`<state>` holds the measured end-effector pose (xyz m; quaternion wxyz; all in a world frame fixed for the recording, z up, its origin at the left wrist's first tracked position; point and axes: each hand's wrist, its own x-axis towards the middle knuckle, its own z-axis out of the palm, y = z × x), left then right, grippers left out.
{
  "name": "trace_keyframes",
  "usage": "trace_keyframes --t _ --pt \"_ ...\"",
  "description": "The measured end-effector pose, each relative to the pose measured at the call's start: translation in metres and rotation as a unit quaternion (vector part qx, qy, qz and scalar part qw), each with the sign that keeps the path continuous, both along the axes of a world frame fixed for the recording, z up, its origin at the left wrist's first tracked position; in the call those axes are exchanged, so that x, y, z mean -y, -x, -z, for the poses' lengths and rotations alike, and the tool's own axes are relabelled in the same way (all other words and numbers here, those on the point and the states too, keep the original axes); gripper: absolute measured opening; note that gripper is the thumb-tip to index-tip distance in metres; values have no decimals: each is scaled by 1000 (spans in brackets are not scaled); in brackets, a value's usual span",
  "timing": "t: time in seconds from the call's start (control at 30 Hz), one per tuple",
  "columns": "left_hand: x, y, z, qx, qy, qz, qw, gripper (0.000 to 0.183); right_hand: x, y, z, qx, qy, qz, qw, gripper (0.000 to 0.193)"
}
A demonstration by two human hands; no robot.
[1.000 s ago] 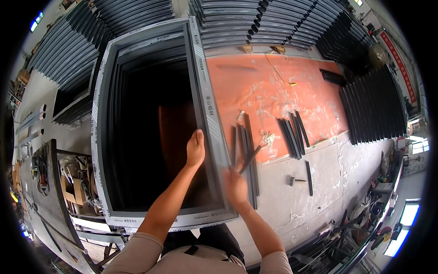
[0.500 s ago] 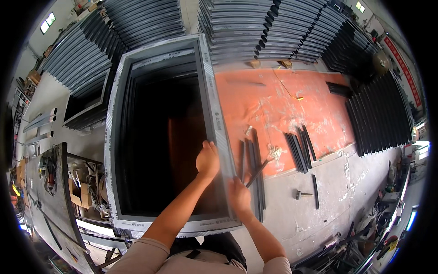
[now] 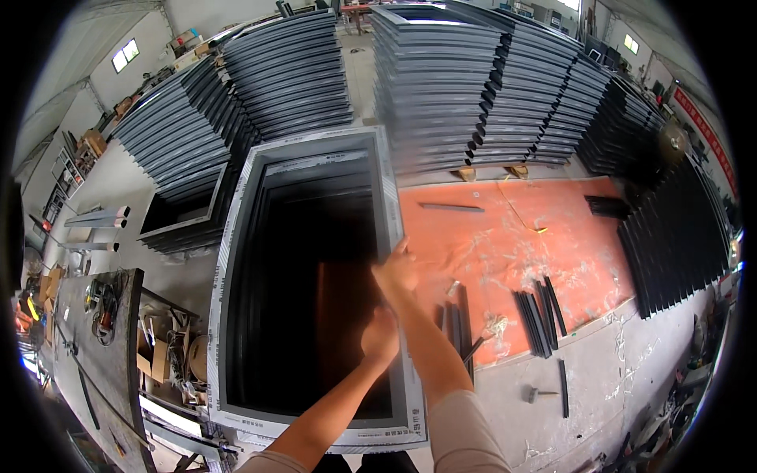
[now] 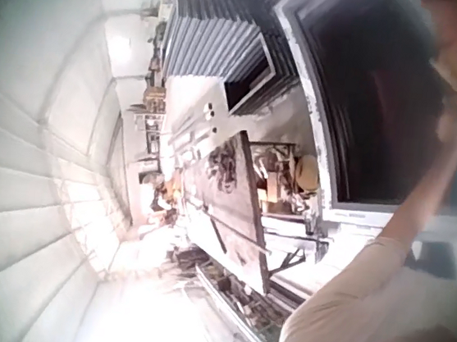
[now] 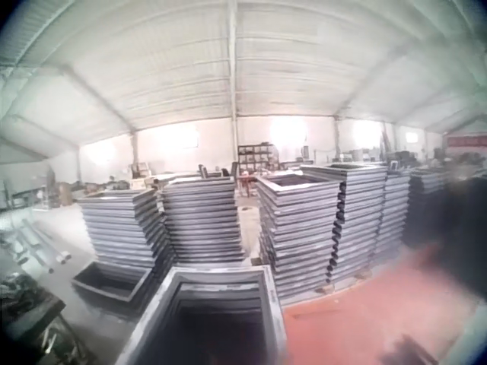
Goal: The person fits metal strips into window frames by hand, stacks the window frames, and retrieves more metal pieces from the floor.
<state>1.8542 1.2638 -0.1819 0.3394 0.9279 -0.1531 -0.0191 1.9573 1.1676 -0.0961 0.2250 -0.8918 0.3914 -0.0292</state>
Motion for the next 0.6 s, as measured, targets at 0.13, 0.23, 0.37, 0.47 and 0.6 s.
trace_keyframes --t 0.13,0.23,0.37,0.47,0.6 --pt "5 4 -1 -26 31 -1 999 35 19 9 19 39 6 -32 999 108" --pt "-6 0 -5 -13 54 -16 998 38 14 6 14 5 -36 -50 998 111" --pt "-18 46 -48 7 -7 73 997 38 96 43 82 178 -123 -118 969 93" --pt "-100 60 -116 4 142 168 976 24 91 94 83 240 -276 -197 910 64" --pt "-176 106 -251 -339 267 423 797 18 93 255 51 138 -333 -2 933 30"
